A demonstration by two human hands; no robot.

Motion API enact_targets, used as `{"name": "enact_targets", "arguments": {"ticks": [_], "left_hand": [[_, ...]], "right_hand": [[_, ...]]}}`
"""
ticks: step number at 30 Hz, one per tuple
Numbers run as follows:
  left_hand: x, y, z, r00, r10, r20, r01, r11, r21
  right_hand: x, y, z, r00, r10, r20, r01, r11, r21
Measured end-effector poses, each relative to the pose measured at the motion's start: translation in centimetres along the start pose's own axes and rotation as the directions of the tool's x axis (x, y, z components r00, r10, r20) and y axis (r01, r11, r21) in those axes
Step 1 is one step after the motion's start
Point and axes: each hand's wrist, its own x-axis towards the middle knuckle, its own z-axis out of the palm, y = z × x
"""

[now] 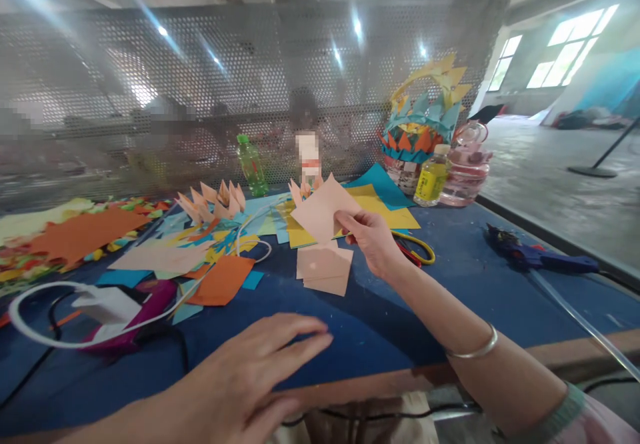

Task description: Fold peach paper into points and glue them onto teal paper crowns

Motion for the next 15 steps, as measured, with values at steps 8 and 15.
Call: {"name": "enact_targets", "arguments": {"ticks": [8, 15], "left_hand": [[4.2, 4.4, 0.2, 0.987, 0.054, 0.153, -0.013, 0.967, -0.255], [5.2, 2.4, 0.9, 0.997, 0.027, 0.067, -0.018, 0.990, -0.137]], "right_hand": [[0.2, 0.1, -0.2, 1.000, -0.017, 0.022, 0.018, 0.999, -0.036], [-0.2, -0.1, 0.1, 0.998, -0.023, 0.052, 0.026, 0.997, -0.066]]}}
